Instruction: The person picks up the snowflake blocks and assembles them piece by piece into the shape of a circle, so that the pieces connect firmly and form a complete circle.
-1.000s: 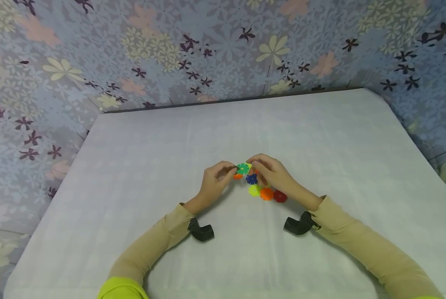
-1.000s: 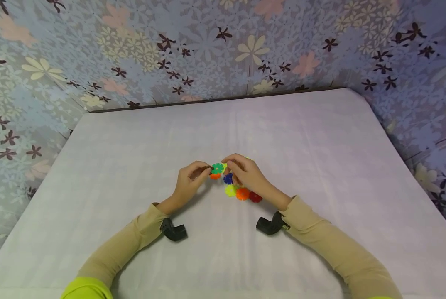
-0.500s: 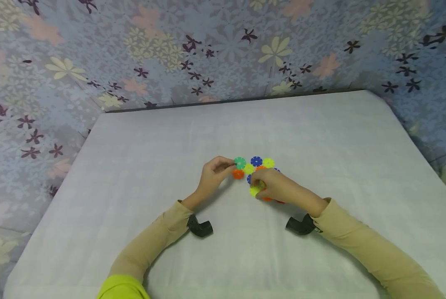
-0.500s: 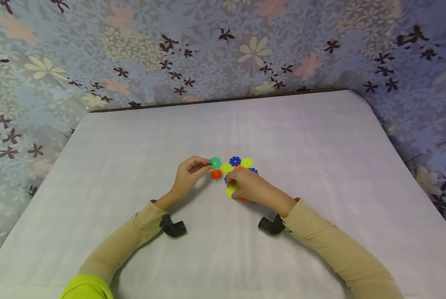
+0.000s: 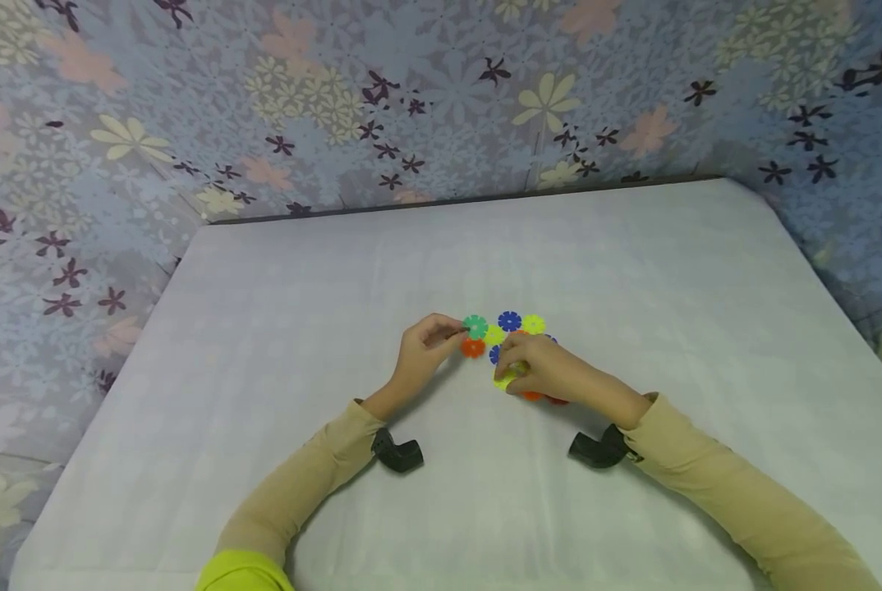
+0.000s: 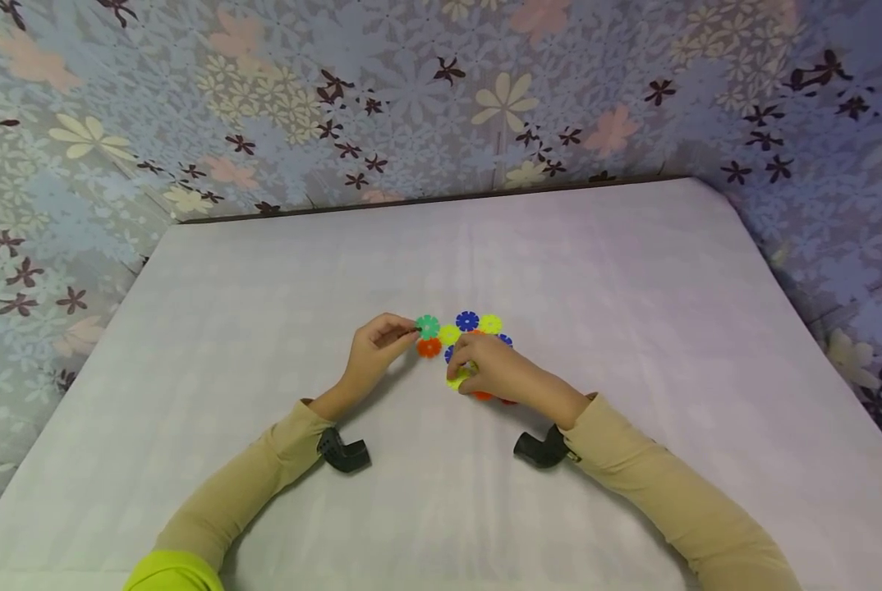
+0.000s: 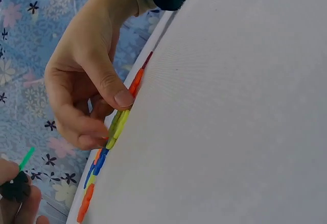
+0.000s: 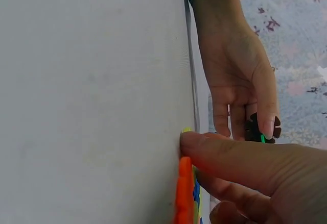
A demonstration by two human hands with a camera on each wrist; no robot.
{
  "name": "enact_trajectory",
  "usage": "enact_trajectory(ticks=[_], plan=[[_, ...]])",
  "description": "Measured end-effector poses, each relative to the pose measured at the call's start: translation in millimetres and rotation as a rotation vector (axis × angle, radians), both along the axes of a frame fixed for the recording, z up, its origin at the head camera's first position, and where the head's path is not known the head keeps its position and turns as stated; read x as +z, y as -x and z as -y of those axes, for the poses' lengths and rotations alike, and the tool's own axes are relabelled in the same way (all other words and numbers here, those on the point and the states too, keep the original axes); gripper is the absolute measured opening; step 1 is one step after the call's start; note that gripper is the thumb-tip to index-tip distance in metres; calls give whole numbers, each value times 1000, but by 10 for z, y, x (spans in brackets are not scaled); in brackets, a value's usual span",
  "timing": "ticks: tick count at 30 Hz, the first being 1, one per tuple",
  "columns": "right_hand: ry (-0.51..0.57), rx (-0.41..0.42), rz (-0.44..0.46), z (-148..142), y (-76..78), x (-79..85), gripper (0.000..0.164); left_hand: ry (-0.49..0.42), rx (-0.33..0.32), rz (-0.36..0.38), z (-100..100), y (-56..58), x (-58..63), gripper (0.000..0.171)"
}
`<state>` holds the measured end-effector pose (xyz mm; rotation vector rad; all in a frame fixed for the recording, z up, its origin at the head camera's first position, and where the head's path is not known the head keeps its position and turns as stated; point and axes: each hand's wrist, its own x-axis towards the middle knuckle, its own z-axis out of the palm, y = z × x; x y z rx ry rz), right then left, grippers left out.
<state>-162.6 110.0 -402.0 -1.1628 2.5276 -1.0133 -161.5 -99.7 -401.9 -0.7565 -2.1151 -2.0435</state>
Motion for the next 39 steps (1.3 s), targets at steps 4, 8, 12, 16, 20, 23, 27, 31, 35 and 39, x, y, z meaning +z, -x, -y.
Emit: enact_trajectory(ticks=[4,8,12,16,20,23,27,31,35,39], plan=[[-2,4,12,-2,-4,-6,23,-2,1,-2,8,-8,0,11],[-15,19,-2,2,10,-11,21,2,18,-5,17,-14,5,10],[4,50,-2,6,29,-19,17,6,20,-5,27,-11,9,10],[27,58,42,12,34,-22,23,18,9,-15,31,-3,8,11],[4,33,42,9,32,-18,30,36,-1,-25,27,9,6,11],[-24,18,7,-6,36,-19,29,40,-19,-23,17,23,3,11],[-18,20,-28,-22,41,-21,21,38,-34,-11,8,26,10,11],[105,-8,90,-38,68,-23,11,24,-29,6,13,16,5,12],[291,-185,304,-83,97,23,11,24,-32,9,13,15,-10,12],[447,-320,386,-103,100,29,20,53,-40,-10,14,13,-16,11]])
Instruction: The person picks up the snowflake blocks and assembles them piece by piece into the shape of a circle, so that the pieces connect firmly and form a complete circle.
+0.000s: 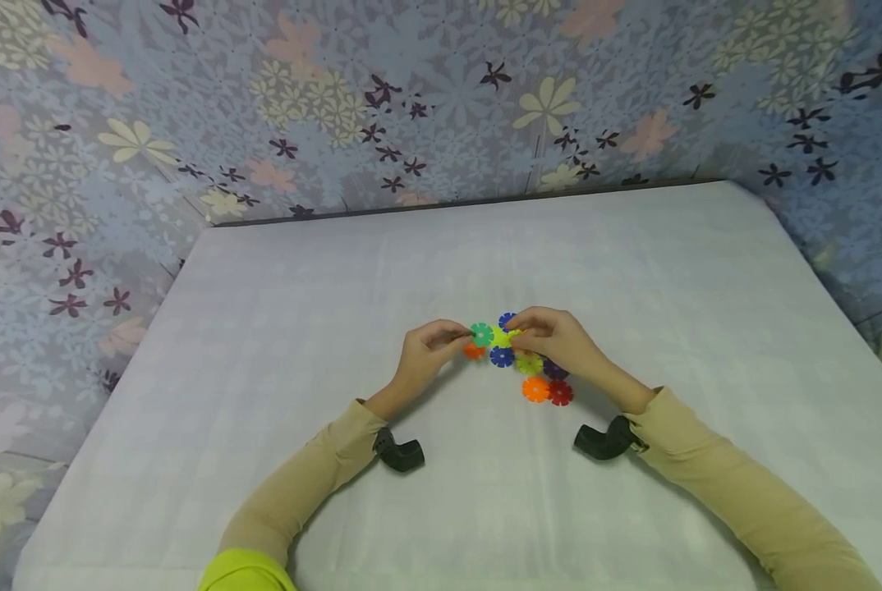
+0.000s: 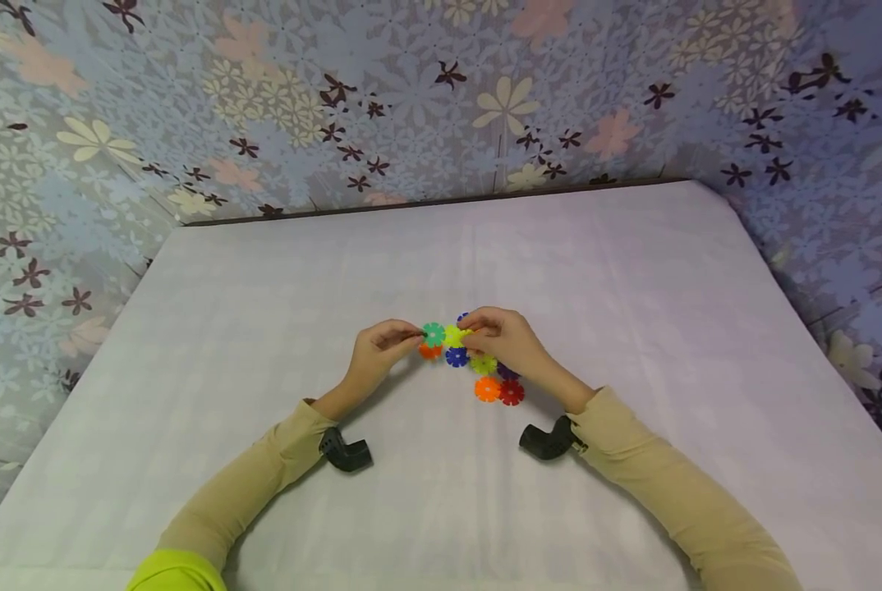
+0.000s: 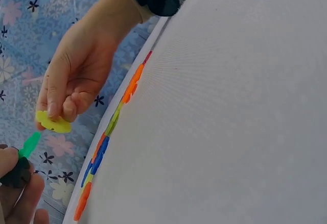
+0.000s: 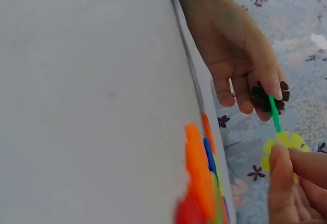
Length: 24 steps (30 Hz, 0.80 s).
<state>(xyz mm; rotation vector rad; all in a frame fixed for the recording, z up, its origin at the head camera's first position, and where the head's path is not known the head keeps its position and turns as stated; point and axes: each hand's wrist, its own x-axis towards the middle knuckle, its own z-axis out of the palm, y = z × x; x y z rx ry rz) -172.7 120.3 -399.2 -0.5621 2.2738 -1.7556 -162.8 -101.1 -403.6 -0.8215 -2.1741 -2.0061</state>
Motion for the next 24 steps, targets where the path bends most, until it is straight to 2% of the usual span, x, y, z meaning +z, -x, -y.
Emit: enact_trajectory(ticks=[4,10,15,19,24], plan=[[108,-51,-27,27,-21,-48,16,25,-13,-20,2,-4,2,10],[199,-51,-107,70,-52,-107,12,34,-11,5,3,-4,5,7],[180,-62,-163,87,-96,-43,9,4,-16,38,-1,-5,2,6],[157,-71,-171,99,-146,58,8,6,-22,37,-3,-5,1,5],[161,-73,-181,99,-152,83,7,33,-4,25,-1,-6,5,5]])
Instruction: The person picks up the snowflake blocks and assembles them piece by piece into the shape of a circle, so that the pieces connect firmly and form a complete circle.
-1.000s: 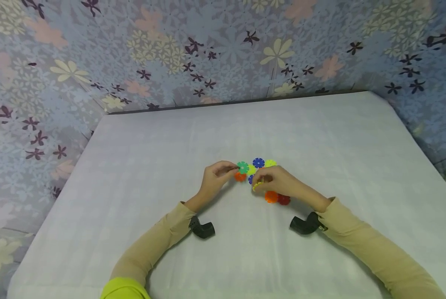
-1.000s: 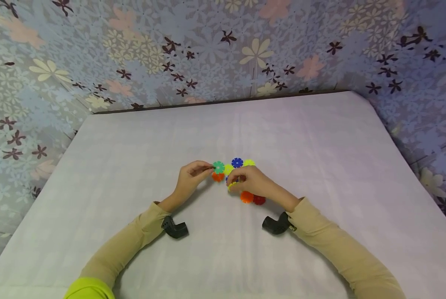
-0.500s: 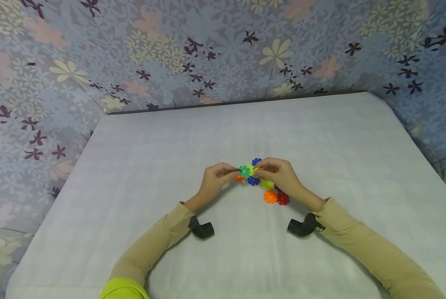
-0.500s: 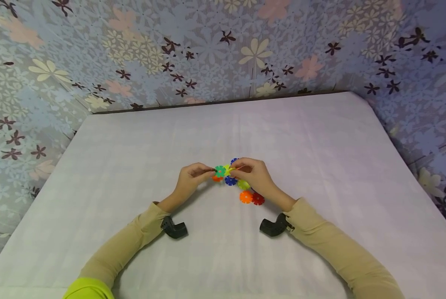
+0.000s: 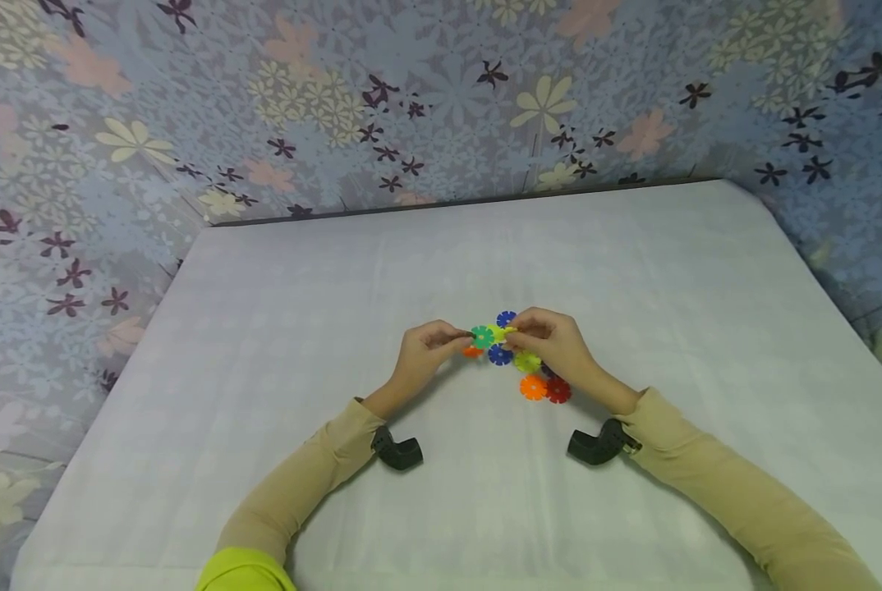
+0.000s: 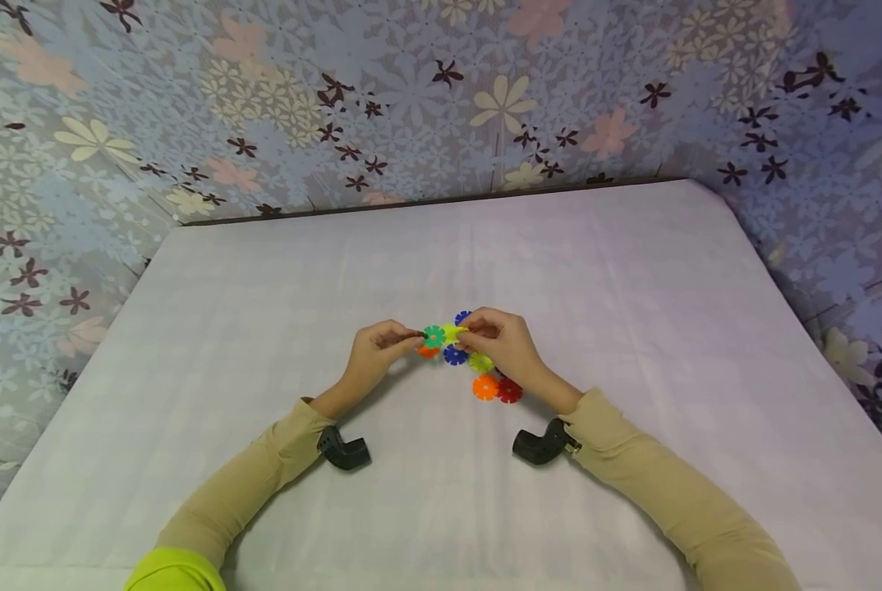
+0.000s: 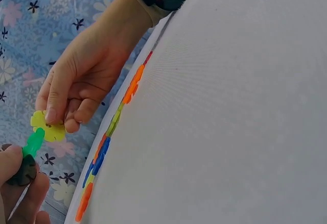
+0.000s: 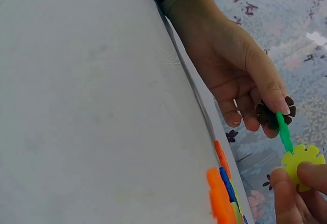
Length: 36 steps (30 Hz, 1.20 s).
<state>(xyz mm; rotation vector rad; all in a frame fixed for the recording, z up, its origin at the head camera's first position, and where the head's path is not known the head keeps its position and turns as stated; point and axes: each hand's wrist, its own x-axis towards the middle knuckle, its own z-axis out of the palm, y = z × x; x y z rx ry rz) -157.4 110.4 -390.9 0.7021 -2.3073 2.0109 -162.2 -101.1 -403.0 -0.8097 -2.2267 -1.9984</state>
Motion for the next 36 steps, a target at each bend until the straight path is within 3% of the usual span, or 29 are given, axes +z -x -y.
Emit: enact_trajectory(ticks=[7,11,15,22,31,36], plan=[[26,-14,-23,-9,66,-128,6,20,16,19,8,-7,8,5],[41,-26,17,-13,113,-225,10,24,19,38,9,-15,19,6],[37,-28,30,-9,109,-211,10,23,34,36,6,-18,29,6],[-7,-15,-3,15,5,-13,9,18,50,49,3,-25,35,5],[9,7,77,-16,28,-6,10,30,73,57,-5,-14,26,7],[31,33,66,-63,108,-161,11,28,62,60,-8,-18,37,6]])
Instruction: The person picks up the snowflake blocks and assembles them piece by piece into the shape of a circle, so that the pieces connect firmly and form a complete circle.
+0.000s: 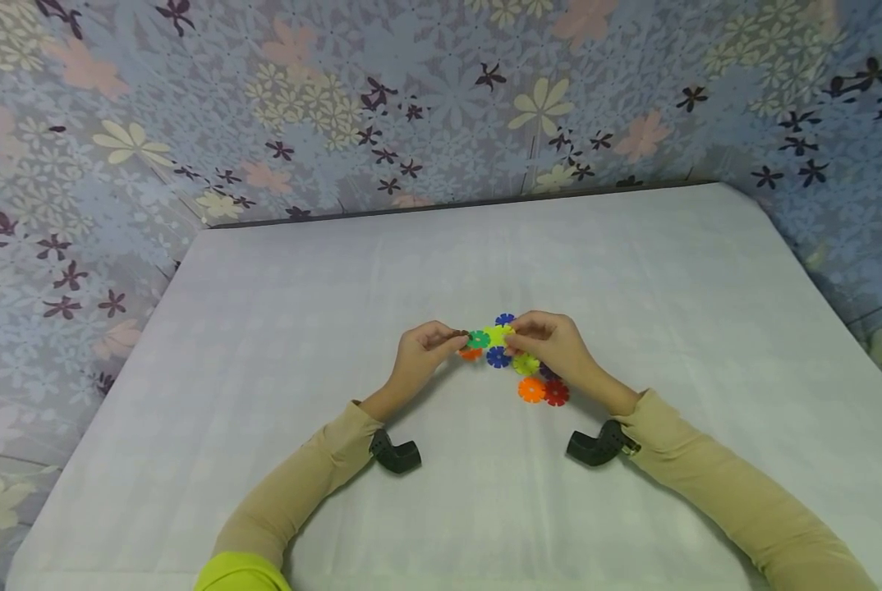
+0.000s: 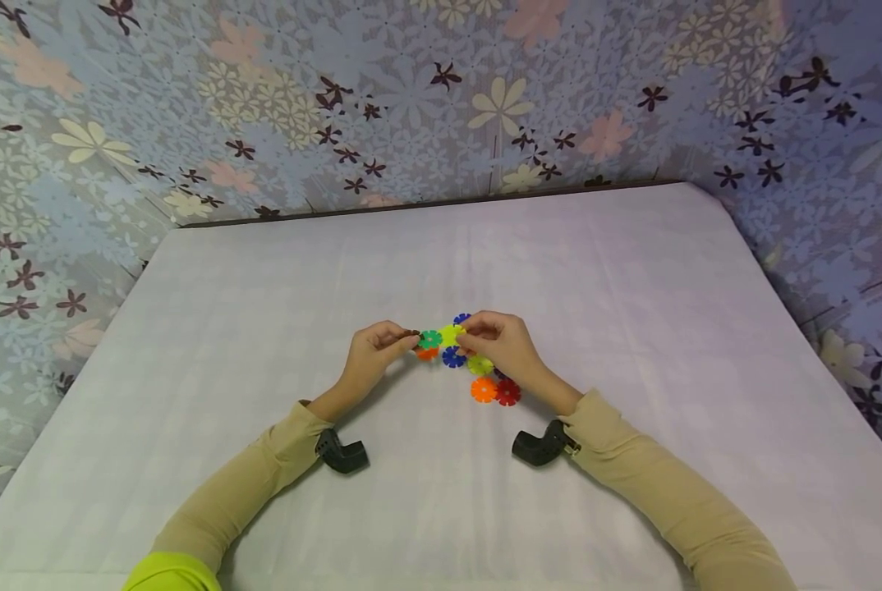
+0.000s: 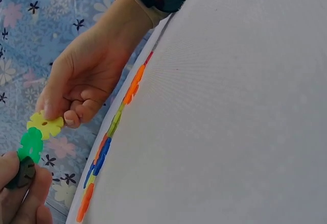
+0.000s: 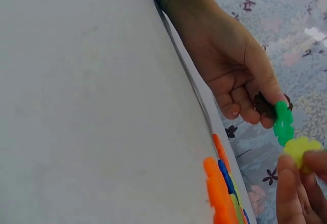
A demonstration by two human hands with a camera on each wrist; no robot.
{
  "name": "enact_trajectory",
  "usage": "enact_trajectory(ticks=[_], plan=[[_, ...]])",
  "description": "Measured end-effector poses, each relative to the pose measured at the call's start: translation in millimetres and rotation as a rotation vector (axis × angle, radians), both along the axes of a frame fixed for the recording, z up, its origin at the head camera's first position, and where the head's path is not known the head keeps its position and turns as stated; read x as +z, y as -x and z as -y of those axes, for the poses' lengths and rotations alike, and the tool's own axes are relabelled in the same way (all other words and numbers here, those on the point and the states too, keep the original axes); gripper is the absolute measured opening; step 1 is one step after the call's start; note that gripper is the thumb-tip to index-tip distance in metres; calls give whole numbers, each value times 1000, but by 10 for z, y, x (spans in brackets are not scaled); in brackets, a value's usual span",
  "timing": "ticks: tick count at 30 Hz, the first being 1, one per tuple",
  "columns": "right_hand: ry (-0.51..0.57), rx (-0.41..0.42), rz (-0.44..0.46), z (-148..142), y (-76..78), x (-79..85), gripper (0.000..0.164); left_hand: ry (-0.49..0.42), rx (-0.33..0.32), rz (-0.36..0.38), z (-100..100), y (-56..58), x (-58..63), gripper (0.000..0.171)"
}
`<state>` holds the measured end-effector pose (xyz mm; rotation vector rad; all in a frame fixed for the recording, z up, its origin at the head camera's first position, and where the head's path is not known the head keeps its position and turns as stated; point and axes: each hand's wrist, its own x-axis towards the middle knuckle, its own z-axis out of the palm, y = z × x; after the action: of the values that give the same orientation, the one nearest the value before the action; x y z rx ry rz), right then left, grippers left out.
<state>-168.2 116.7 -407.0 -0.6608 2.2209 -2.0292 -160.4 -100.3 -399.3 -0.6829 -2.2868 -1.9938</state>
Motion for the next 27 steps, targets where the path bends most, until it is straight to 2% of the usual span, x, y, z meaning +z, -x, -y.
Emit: enact_trajectory(ticks=[5,12,19,24,27], plan=[[27,28,4,-25,40,-102,16,-11,-7,12,-5,-8,11,6],[-24,21,34,-3,8,-40,16,-20,-31,31,-1,-17,16,7],[15,47,-115,66,-81,111,5,-1,-27,34,1,-5,10,8],[59,60,-102,106,-109,96,6,-9,-19,46,7,-4,-11,8],[82,61,-87,124,-124,80,8,-36,-22,80,4,4,-22,9]])
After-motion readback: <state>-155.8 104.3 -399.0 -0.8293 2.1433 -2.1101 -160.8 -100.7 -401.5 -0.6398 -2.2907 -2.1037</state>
